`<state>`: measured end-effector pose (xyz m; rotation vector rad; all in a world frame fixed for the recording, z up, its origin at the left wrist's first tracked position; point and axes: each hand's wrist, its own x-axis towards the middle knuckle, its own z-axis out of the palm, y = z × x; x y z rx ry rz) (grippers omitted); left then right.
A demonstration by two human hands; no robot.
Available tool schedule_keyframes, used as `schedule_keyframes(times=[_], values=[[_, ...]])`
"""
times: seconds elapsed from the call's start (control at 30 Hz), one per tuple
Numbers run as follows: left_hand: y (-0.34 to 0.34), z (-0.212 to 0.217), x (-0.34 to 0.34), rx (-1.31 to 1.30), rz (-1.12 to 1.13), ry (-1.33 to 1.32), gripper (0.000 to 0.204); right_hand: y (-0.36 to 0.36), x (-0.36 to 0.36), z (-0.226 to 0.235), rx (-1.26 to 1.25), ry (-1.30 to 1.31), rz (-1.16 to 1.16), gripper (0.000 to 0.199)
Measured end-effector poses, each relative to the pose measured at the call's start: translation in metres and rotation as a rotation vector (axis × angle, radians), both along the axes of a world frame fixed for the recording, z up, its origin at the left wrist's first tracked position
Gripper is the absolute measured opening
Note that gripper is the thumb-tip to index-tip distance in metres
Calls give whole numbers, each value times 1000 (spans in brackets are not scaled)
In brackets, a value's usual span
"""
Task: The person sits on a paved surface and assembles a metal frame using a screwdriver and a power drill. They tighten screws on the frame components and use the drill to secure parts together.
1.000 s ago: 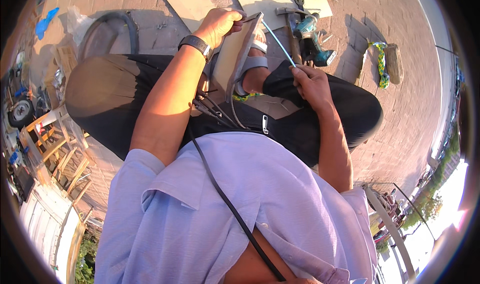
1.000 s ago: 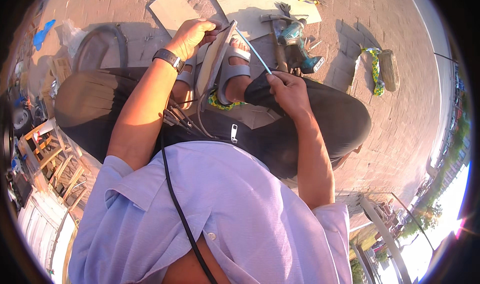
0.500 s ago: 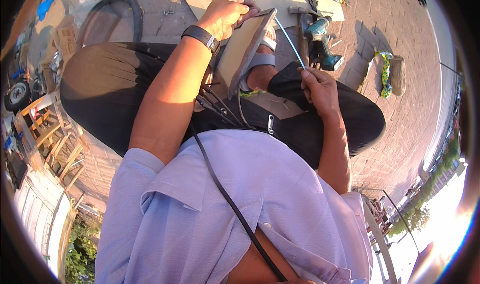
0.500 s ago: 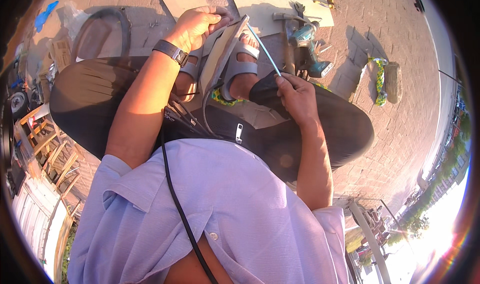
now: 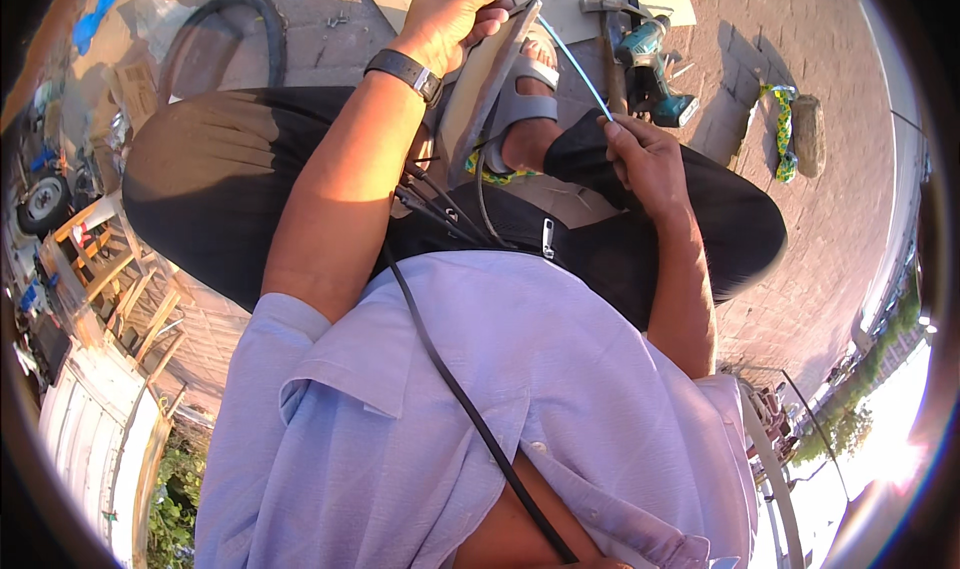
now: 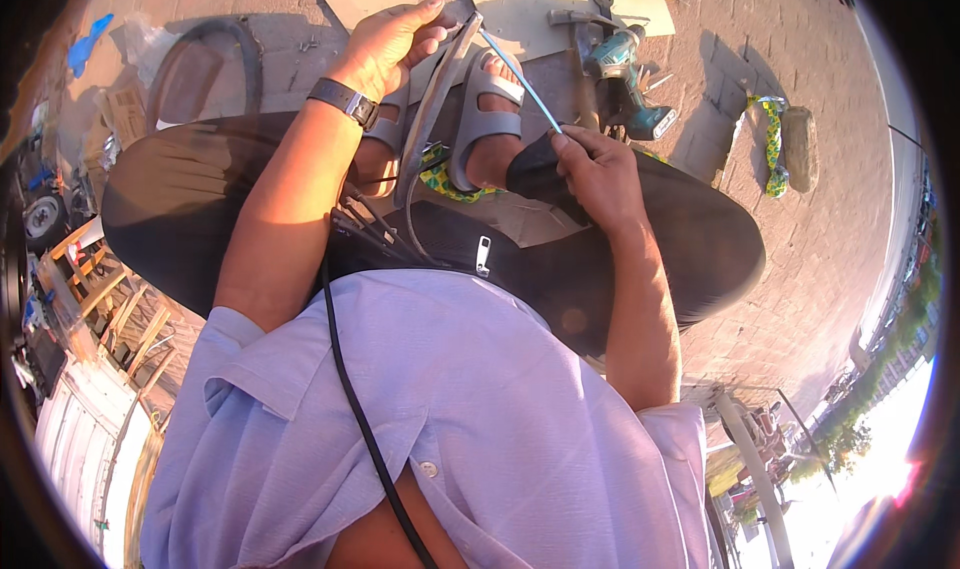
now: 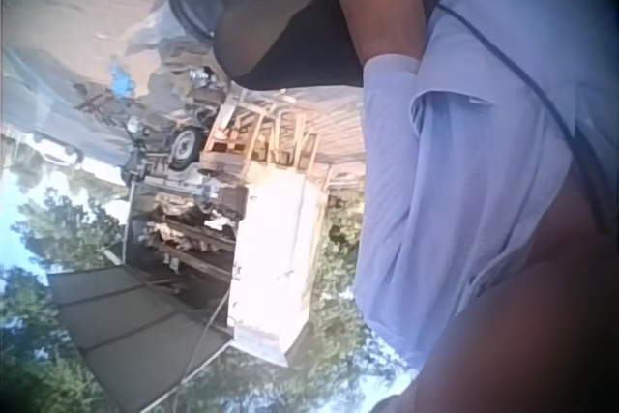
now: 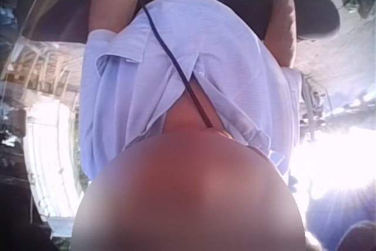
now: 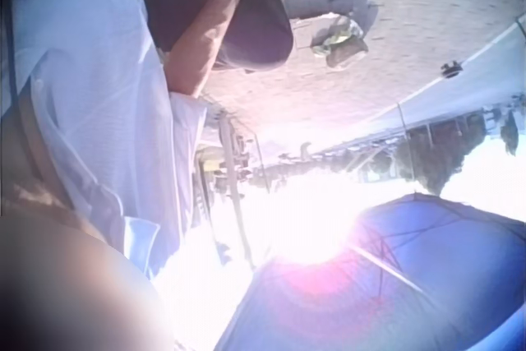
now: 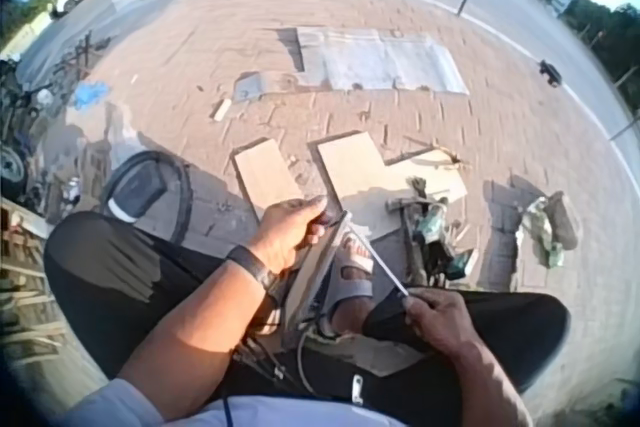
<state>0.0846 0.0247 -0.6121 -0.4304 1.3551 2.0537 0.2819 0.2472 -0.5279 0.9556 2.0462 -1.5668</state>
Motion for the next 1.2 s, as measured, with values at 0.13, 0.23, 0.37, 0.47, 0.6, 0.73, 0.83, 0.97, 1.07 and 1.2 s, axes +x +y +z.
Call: schedule_keyframes(times=[0.13, 0.23, 0.37, 0.47, 0.6, 0.73, 0.83, 0.97, 1.07, 1.2], values=[[1, -6, 1, -278, -51, 136, 29, 1, 1, -5, -14, 24, 9, 30], [5, -2, 6, -231, -51, 200, 29, 1, 0, -5, -14, 25, 15, 30], [12, 3, 7, -206, -50, 236, 26, 1, 0, -9, -2, 49, 18, 29], [14, 0, 8, -212, -65, 261, 22, 1, -1, -7, -12, 33, 12, 29], [5, -19, 0, -121, -130, 260, 21, 1, -4, -5, -18, 28, 10, 28], [3, -21, 1, -152, -147, 285, 22, 1, -4, -6, -11, 20, 23, 28], [2, -17, 1, -184, -159, 321, 21, 2, -4, -8, -5, 32, 29, 28], [5, -13, 6, -195, -110, 311, 20, 1, -5, -8, 8, 18, 34, 28], [6, -15, 8, -210, -78, 293, 20, 1, -5, -7, 2, 19, 31, 27], [5, -19, 7, -203, -61, 301, 20, -1, -6, -4, 6, 34, 42, 27]])
